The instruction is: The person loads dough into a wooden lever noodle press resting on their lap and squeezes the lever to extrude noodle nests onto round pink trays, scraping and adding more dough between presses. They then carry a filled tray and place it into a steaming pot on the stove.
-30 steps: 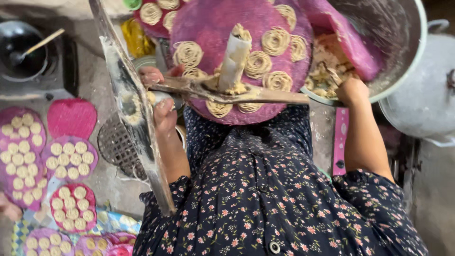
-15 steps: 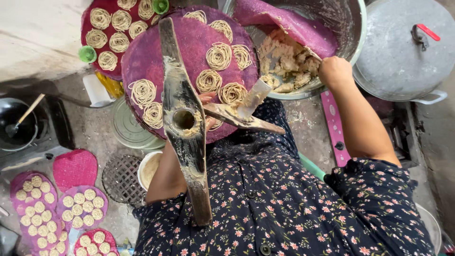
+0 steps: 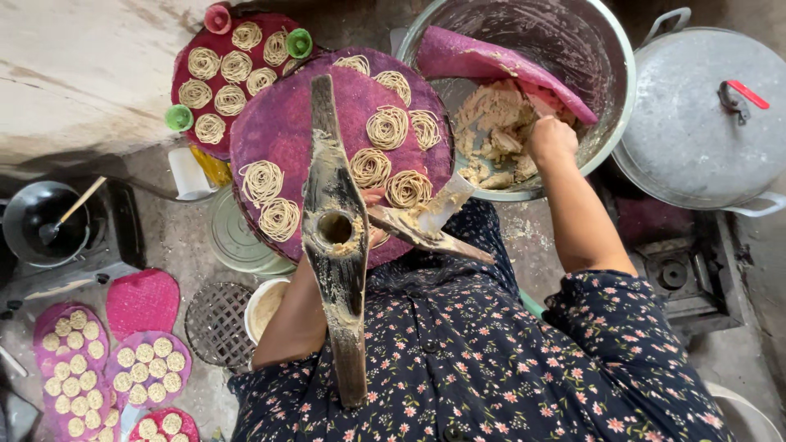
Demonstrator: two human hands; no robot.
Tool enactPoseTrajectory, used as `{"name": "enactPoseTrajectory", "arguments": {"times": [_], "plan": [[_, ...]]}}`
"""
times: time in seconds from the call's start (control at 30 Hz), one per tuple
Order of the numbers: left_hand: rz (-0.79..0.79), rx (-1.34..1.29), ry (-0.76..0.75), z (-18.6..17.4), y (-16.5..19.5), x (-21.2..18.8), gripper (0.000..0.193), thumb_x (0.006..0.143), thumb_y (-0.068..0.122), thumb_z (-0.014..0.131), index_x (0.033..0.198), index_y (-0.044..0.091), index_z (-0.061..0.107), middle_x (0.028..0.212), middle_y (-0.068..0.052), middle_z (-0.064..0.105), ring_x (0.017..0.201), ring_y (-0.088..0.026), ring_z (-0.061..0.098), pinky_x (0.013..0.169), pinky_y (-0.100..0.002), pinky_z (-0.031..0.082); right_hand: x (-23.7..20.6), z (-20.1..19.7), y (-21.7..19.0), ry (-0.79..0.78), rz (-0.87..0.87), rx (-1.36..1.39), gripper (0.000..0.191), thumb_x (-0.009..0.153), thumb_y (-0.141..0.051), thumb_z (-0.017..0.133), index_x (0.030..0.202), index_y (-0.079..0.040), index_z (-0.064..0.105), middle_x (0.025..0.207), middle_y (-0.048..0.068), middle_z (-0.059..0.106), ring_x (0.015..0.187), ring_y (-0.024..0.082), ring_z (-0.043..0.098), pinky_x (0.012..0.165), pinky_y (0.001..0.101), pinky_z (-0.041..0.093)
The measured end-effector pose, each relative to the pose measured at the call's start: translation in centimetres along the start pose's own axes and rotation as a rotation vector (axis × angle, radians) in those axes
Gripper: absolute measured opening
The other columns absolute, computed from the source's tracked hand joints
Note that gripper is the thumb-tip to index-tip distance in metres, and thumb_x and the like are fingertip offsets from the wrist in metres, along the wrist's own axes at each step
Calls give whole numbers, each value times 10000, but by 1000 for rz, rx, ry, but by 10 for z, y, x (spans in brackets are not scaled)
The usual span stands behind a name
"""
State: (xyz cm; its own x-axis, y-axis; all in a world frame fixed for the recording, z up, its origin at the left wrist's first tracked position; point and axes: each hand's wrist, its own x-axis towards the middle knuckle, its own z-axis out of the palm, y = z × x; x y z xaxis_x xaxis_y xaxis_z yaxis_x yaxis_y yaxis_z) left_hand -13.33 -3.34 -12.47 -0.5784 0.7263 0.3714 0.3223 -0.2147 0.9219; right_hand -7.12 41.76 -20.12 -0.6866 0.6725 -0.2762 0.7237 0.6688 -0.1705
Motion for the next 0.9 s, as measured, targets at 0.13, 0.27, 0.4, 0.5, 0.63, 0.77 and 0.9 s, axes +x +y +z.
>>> {"name": "enactPoseTrajectory", "arguments": {"times": [0.13, 0.27, 0.4, 0.5, 0.63, 0.77, 0.9], "plan": [[35, 15, 9, 10, 19, 6, 573, 831, 64, 878, 1316, 71, 573, 1292, -100, 664, 1293, -275, 633, 1073, -426, 552, 4, 7, -9, -67, -66, -73, 309, 901, -118, 571, 1110, 23, 749, 1164, 267, 708, 1092, 426, 689, 912, 489, 560], [28, 180, 46, 11, 38, 6, 549, 824, 17, 873, 1303, 63, 610, 1293, -130, 672, 1289, -280, 654, 1062, -426, 580, -1, 5, -1, -42, -95, 95, 432, 1119, -330, 498, 1119, 26, 743, 1136, 323, 694, 1077, 479, 660, 933, 532, 513], [21, 140, 51, 6, 46, 2, 543, 838, 6, 862, 1303, 64, 589, 1310, -138, 672, 1287, -264, 652, 1049, -404, 582, -4, 10, -1, -272, -223, -81, 463, 964, -393, 621, 1086, 36, 747, 1121, 288, 721, 1052, 430, 694, 922, 498, 555], [-15, 138, 7, 7, 45, 0, 526, 840, -7, 847, 1295, 68, 592, 1333, -157, 661, 1274, -252, 646, 1026, -373, 575, -13, 16, -7, -412, -430, -236, 381, 924, -323, 597, 1045, -25, 800, 1092, 239, 755, 1031, 398, 719, 920, 484, 571], [-13, -57, 19, 10, 41, -3, 559, 833, -20, 861, 1315, 76, 596, 1351, -163, 641, 1322, -250, 612, 1045, -354, 564, -35, 1, -10, -527, -428, -284, 542, 969, -595, 573, 1084, -109, 785, 1060, 206, 738, 1005, 376, 708, 919, 467, 546], [-84, -71, 21, 10, 38, -9, 556, 844, -25, 842, 1326, 76, 584, 1424, -185, 591, 1316, -241, 595, 1050, -349, 551, -28, -50, 8, -574, -340, -372, 708, 988, -733, 508, 1014, -106, 837, 977, 151, 774, 963, 302, 731, 888, 444, 584], [-124, -144, 48, 12, 33, -11, 535, 863, -44, 830, 1333, 69, 602, 1445, -195, 589, 1357, -264, 588, 1078, -376, 557, -22, -72, 29, -428, -392, -376, 488, 925, -607, 562, 1012, -201, 818, 910, 103, 783, 906, 304, 722, 835, 451, 570]]}}
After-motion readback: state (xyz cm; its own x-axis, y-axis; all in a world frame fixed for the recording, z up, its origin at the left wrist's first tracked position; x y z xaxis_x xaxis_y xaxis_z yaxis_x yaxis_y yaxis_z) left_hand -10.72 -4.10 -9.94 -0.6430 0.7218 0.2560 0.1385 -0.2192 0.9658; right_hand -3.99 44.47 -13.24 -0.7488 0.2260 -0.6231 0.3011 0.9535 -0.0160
